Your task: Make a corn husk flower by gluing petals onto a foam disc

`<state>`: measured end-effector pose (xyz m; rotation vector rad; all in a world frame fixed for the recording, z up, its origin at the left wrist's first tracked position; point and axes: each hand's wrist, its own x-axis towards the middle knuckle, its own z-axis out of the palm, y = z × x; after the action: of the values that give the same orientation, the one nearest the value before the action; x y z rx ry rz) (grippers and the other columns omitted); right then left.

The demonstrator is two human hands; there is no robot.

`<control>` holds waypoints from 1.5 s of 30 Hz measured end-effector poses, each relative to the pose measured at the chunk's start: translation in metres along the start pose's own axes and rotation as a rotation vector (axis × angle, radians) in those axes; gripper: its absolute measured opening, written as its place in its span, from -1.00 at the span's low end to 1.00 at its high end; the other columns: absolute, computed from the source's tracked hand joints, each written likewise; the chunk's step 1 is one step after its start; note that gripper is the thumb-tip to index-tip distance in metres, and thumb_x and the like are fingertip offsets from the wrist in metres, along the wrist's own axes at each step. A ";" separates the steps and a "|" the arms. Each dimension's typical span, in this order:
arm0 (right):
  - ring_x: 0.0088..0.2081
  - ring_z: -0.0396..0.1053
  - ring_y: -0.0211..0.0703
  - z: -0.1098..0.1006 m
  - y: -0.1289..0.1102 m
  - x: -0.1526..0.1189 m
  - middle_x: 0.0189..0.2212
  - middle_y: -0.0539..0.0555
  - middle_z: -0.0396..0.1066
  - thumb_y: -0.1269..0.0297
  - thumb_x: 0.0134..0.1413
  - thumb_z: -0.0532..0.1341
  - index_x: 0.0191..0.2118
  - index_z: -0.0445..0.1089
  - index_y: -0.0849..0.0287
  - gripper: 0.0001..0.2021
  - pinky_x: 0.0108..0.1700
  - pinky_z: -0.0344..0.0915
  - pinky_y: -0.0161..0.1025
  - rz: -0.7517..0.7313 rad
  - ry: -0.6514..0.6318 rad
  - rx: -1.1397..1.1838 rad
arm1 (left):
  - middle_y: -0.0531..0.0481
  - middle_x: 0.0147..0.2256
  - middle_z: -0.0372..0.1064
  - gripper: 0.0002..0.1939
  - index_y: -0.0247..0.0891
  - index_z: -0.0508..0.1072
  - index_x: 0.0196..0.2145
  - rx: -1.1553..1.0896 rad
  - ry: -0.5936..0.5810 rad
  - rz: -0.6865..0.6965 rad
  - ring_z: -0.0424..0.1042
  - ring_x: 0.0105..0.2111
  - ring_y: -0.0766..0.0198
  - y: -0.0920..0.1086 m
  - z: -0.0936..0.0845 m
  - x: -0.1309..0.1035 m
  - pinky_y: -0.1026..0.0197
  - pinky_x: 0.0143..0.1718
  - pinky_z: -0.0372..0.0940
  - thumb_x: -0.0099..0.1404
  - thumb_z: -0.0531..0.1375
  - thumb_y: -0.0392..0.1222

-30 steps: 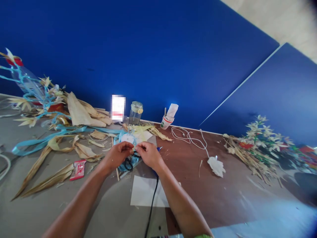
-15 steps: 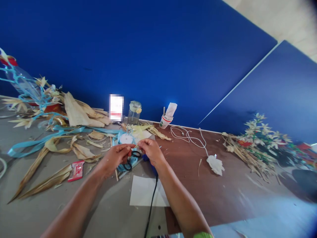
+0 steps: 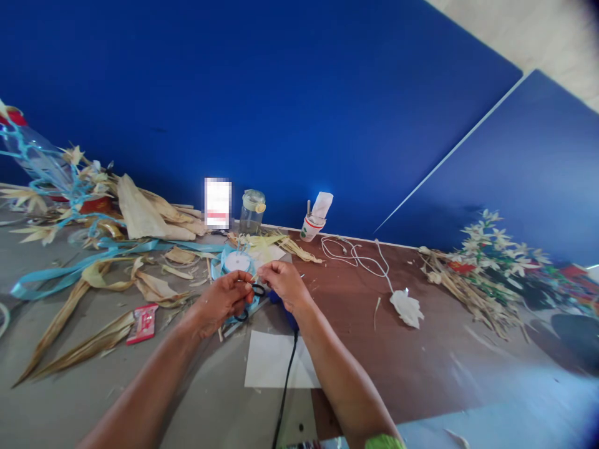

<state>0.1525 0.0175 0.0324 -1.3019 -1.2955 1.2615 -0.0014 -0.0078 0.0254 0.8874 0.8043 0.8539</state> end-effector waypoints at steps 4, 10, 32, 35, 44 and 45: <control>-0.64 0.03 -0.40 0.000 0.001 0.000 -0.69 -0.10 0.22 0.11 -0.20 0.25 -0.57 0.35 0.24 -0.74 -0.56 -0.01 -0.38 -0.005 -0.011 -0.026 | 0.13 -0.61 0.28 -0.73 -0.25 0.26 -0.34 0.011 0.015 0.005 -0.02 -0.77 0.58 0.000 0.000 0.001 0.43 -0.70 -0.12 0.08 0.26 -0.11; -0.63 0.04 -0.40 0.001 -0.001 -0.001 -0.68 -0.09 0.23 0.07 -0.22 0.26 -0.56 0.35 0.24 -0.71 -0.57 -0.02 -0.38 0.019 -0.021 -0.016 | 0.14 -0.63 0.28 -0.71 -0.26 0.28 -0.36 0.003 0.051 0.007 -0.02 -0.77 0.57 0.002 0.003 0.000 0.43 -0.71 -0.11 0.04 0.29 -0.11; -0.45 0.28 -0.29 -0.002 0.002 -0.004 -0.55 -0.03 0.38 0.31 -0.04 0.18 -0.49 0.42 0.24 -0.86 -0.36 0.15 -0.37 -0.141 -0.140 -0.547 | 0.15 -0.56 0.32 -0.70 -0.29 0.30 -0.36 -0.134 0.231 0.158 0.05 -0.76 0.59 0.002 -0.016 0.009 0.44 -0.71 -0.04 -0.02 0.32 -0.21; -0.35 0.35 -0.24 -0.001 0.000 -0.005 -0.42 0.02 0.47 0.41 -0.01 0.15 -0.38 0.45 0.21 -0.87 -0.27 0.21 -0.35 -0.159 -0.173 -0.609 | 0.13 -0.55 0.34 -0.70 -0.29 0.31 -0.35 -0.153 0.266 0.177 0.06 -0.76 0.59 0.003 -0.023 0.010 0.45 -0.72 -0.04 -0.03 0.33 -0.22; -0.47 0.29 -0.29 -0.010 -0.009 -0.006 -0.55 -0.01 0.41 0.32 0.01 0.14 -0.48 0.43 0.24 -0.83 -0.43 0.10 -0.39 -0.174 -0.299 -0.807 | 0.13 -0.56 0.33 -0.69 -0.28 0.31 -0.34 -0.159 0.257 0.174 0.08 -0.75 0.58 0.002 -0.024 0.011 0.46 -0.72 -0.02 -0.03 0.33 -0.23; -0.48 0.28 -0.30 -0.011 -0.009 -0.010 -0.56 -0.02 0.40 0.29 0.00 0.16 -0.48 0.42 0.24 -0.83 -0.45 0.07 -0.39 -0.170 -0.358 -0.844 | 0.13 -0.56 0.33 -0.69 -0.28 0.31 -0.34 -0.159 0.253 0.175 0.09 -0.75 0.58 0.002 -0.023 0.011 0.46 -0.72 -0.02 -0.03 0.32 -0.24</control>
<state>0.1630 0.0092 0.0434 -1.5010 -2.2986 0.8591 -0.0171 0.0097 0.0155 0.7244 0.8720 1.1847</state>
